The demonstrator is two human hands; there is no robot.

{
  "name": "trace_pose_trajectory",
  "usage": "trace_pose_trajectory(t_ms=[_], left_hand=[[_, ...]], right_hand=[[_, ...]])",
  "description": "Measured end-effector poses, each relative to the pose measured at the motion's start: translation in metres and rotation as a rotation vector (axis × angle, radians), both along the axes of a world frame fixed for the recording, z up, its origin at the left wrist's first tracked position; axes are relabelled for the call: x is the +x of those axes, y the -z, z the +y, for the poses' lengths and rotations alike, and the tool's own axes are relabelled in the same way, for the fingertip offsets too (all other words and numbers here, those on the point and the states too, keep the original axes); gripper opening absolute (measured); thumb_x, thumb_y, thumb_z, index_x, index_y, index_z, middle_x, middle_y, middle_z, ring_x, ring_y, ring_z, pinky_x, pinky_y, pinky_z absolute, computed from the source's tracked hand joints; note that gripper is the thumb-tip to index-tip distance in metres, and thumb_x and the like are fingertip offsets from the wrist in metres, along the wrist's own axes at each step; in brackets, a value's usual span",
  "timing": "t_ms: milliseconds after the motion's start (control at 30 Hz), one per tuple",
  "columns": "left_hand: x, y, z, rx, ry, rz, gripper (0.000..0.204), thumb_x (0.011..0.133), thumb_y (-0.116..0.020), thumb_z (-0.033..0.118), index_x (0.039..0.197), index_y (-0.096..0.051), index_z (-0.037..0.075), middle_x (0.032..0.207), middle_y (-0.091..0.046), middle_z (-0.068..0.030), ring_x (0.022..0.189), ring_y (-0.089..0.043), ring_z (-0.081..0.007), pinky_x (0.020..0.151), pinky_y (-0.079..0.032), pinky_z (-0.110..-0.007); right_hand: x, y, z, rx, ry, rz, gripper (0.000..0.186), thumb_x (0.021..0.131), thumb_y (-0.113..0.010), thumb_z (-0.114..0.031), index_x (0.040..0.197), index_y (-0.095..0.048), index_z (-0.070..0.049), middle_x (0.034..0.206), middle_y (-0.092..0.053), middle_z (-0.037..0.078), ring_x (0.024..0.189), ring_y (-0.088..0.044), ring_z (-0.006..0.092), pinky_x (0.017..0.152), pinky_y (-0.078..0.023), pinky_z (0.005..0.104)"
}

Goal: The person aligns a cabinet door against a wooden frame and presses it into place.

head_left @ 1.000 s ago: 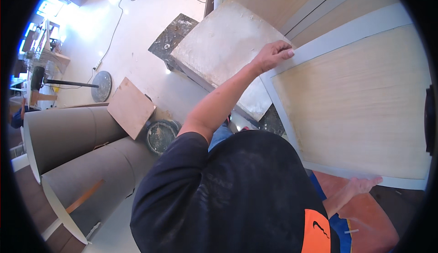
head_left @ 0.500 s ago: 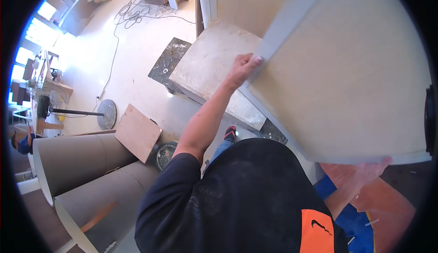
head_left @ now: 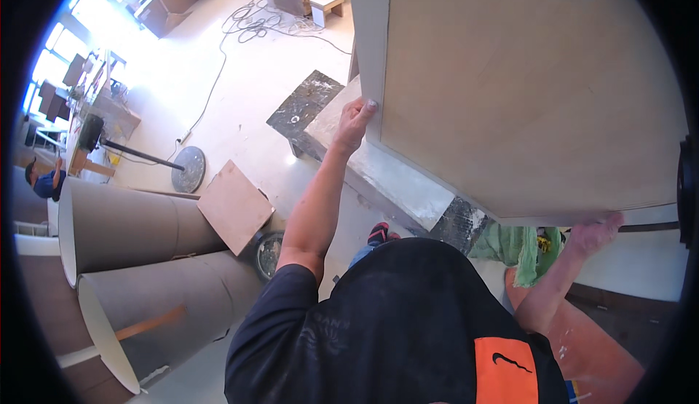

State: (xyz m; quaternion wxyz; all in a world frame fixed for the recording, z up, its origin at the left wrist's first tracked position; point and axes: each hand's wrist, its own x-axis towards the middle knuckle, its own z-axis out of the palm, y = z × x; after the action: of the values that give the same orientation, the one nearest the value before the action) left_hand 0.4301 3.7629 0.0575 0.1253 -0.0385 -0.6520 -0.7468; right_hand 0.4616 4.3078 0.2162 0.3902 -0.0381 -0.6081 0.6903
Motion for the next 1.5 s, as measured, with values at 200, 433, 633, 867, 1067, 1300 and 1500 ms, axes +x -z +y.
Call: trace_pose_trajectory(t_ms=[200,433,633,867,1067,1300,1500], left_hand=[[0.008,-0.004,0.034,-0.055,-0.2,0.055,0.07,0.101,-0.062,0.056,0.136,-0.061,-0.005,0.131,-0.066,-0.0142,0.125,-0.058,-0.0211,0.111,-0.042,-0.035],[0.044,0.108,0.081,-0.634,-0.621,-0.274,0.084,0.106,-0.047,0.058,0.152,-0.04,-0.012,0.157,-0.041,-0.033,0.15,-0.035,-0.0453,0.124,-0.026,-0.05],[0.074,0.088,0.183,-0.865,-0.259,-0.298,0.099,0.104,-0.045,0.061,0.158,-0.016,-0.016,0.165,-0.017,-0.0395,0.155,-0.018,-0.0518,0.126,-0.019,-0.055],[0.063,0.088,0.189,-0.779,-0.337,-0.339,0.101,0.103,-0.045,0.063,0.157,-0.016,-0.018,0.165,-0.017,-0.0404,0.156,-0.015,-0.0522,0.125,-0.017,-0.061],[0.051,0.096,0.176,-0.931,-0.433,-0.54,0.096,0.105,-0.039,0.062,0.157,-0.021,-0.016,0.166,-0.019,-0.0366,0.157,-0.015,-0.0492,0.124,-0.011,-0.066],[0.043,0.095,0.177,-0.88,-0.552,-0.555,0.094,0.105,-0.041,0.058,0.156,-0.022,-0.017,0.165,-0.019,-0.0387,0.157,-0.012,-0.0504,0.125,-0.005,-0.065],[0.02,0.109,0.135,-0.858,-0.732,-0.488,0.097,0.104,-0.045,0.058,0.155,-0.02,-0.02,0.164,-0.016,-0.0427,0.156,-0.009,-0.0543,0.125,-0.003,-0.067]], right_hand=[[0.0,0.012,0.004,-0.077,-0.009,0.025,0.083,0.096,-0.063,-0.067,0.142,-0.051,0.001,0.144,-0.054,0.015,0.128,-0.054,0.0308,0.107,-0.048,0.0494],[0.001,0.014,-0.004,0.058,-0.049,0.007,0.083,0.091,-0.066,-0.073,0.117,-0.065,0.006,0.113,-0.066,0.01,0.103,-0.059,0.0205,0.091,-0.05,0.0373],[-0.011,0.014,0.0,0.091,0.044,-0.016,0.077,0.093,-0.066,-0.071,0.103,-0.067,0.006,0.102,-0.067,0.008,0.092,-0.058,0.0171,0.084,-0.05,0.0348],[-0.052,0.0,-0.006,0.003,-0.018,-0.1,0.07,0.094,-0.07,-0.064,0.102,-0.068,0.005,0.096,-0.069,0.008,0.089,-0.058,0.0176,0.081,-0.052,0.0358],[-0.077,-0.011,-0.013,0.198,0.029,-0.19,0.074,0.099,-0.064,-0.062,0.121,-0.068,0.009,0.116,-0.072,0.014,0.103,-0.064,0.0219,0.089,-0.052,0.0374],[-0.109,0.001,0.003,0.141,0.012,-0.241,0.085,0.094,-0.066,-0.068,0.122,-0.065,0.012,0.115,-0.071,0.017,0.099,-0.063,0.0281,0.088,-0.053,0.0418],[-0.119,-0.003,-0.005,0.205,0.061,-0.302,0.086,0.095,-0.063,-0.07,0.128,-0.066,0.01,0.123,-0.07,0.019,0.106,-0.063,0.0299,0.094,-0.052,0.0421]])
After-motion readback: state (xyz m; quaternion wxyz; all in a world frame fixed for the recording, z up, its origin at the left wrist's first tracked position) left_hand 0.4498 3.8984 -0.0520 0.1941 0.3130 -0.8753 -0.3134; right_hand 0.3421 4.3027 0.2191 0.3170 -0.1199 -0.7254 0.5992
